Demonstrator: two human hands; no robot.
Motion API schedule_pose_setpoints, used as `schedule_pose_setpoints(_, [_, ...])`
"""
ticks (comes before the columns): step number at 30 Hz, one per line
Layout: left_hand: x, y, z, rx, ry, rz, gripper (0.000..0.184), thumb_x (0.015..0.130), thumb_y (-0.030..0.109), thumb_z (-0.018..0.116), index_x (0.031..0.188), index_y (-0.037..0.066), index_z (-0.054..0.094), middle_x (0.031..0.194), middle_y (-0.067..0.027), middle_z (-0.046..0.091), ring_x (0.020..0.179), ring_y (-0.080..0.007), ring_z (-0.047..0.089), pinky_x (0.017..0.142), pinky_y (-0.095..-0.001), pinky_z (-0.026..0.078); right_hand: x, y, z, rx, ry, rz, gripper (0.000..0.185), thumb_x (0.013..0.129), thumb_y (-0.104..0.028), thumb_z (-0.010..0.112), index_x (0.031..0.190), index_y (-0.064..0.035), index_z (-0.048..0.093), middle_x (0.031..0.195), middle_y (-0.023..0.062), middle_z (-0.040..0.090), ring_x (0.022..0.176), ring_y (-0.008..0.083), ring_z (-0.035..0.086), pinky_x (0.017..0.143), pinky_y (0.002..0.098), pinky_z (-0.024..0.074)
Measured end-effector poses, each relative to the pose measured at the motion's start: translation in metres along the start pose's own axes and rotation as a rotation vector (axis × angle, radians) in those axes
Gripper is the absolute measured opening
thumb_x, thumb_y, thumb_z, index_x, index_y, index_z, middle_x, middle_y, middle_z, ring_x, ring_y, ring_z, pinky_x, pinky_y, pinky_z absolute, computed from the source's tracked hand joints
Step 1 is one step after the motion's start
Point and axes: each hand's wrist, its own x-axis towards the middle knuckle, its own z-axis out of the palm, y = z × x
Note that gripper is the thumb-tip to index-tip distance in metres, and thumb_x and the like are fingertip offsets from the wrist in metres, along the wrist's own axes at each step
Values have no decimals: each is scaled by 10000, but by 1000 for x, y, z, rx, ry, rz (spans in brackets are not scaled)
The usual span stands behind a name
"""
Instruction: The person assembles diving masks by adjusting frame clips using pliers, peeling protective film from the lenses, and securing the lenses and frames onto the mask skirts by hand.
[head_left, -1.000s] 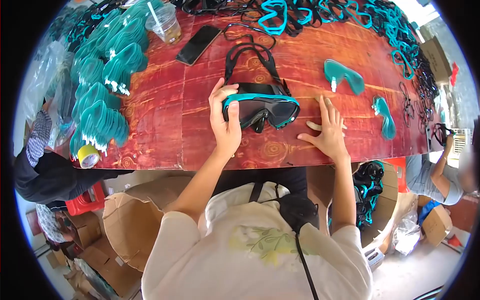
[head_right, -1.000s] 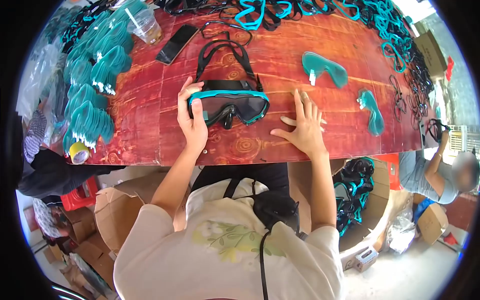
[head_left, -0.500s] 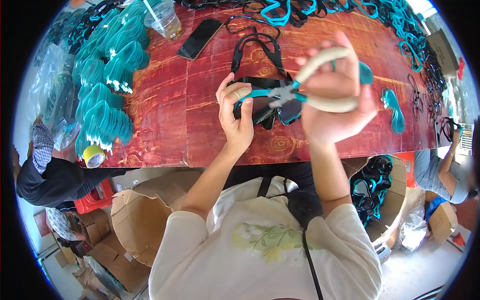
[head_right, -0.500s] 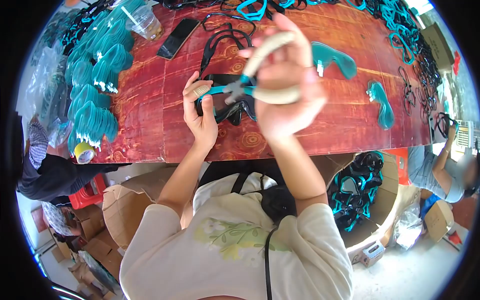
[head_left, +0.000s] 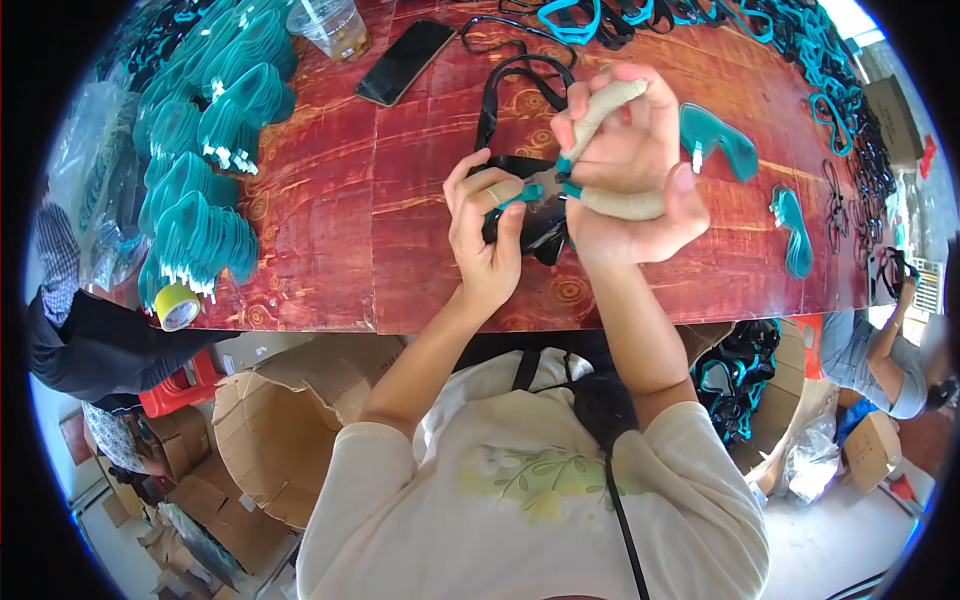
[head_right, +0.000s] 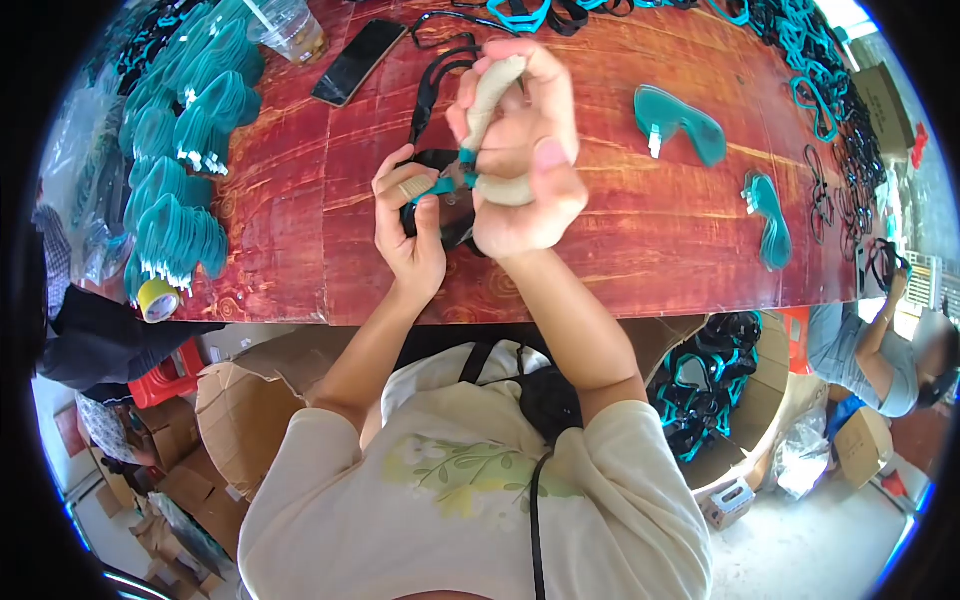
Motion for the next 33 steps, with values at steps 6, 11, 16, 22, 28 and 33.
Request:
schedule_pose_setpoints(6, [-4, -15, -5, 4, 34, -178, 141, 993, 116, 493, 1078, 13, 538, 1105, -122, 599, 1269, -310, 470, 1059, -420, 342, -3, 9, 0, -351, -8, -360, 919, 752, -557, 704, 1380, -2, 328, 1212, 126, 446, 1017, 205, 496, 842, 376, 449])
schedule_pose_setpoints(11, [-10, -25, -11, -54, 47, -278, 194, 1019, 192, 473, 1124, 35, 520, 1134, -124, 604, 1292, -294, 453, 1085, -413, 312, -1, -73, -56, -1072, -131, -228, 272, 919, -168, 604, 1156, -36, 621, 991, 89, 522, 858, 167, 494, 776, 322, 438])
schedule_pose_setpoints(16, [-11, -28, -7, -46, 40, -286, 217, 1024, 225, 466, 1129, 42, 513, 1157, -142, 601, 1300, -304, 448, 1094, -421, 301, -22, -41, -119, -1208, -282, 240, 215, 859, -201, 716, 1064, -138, 730, 908, 62, 541, 818, 171, 543, 724, 311, 466])
schedule_pose_setpoints(22, [-11, -25, -8, 0, 46, -300, 247, 1034, 255, 440, 1134, 41, 510, 1172, -162, 596, 1316, -313, 436, 1099, -436, 295, -21, -35, -127, -977, -309, 379, 197, 805, -191, 762, 982, -110, 731, 931, 60, 558, 867, 199, 580, 732, 329, 475])
schedule_pose_setpoints(28, [15, 3, -17, 810, -150, -33, 254, 993, 210, 497, 1198, 73, 560, 1195, -99, 609, 1347, -295, 388, 1107, -441, 223, -16, -33, -120, -1351, -505, -76, 164, 757, -161, 774, 862, -61, 697, 956, 50, 553, 902, 247, 590, 729, 365, 494])
schedule_pose_setpoints(33, [37, 21, 26, 668, -499, 164, 274, 885, 181, 610, 1148, 102, 619, 1144, -49, 554, 1154, -282, 477, 978, -444, 278, -16, -31, -122, -1308, -489, -95, 135, 748, -124, 769, 845, -61, 698, 945, 59, 551, 910, 260, 592, 742, 372, 507])
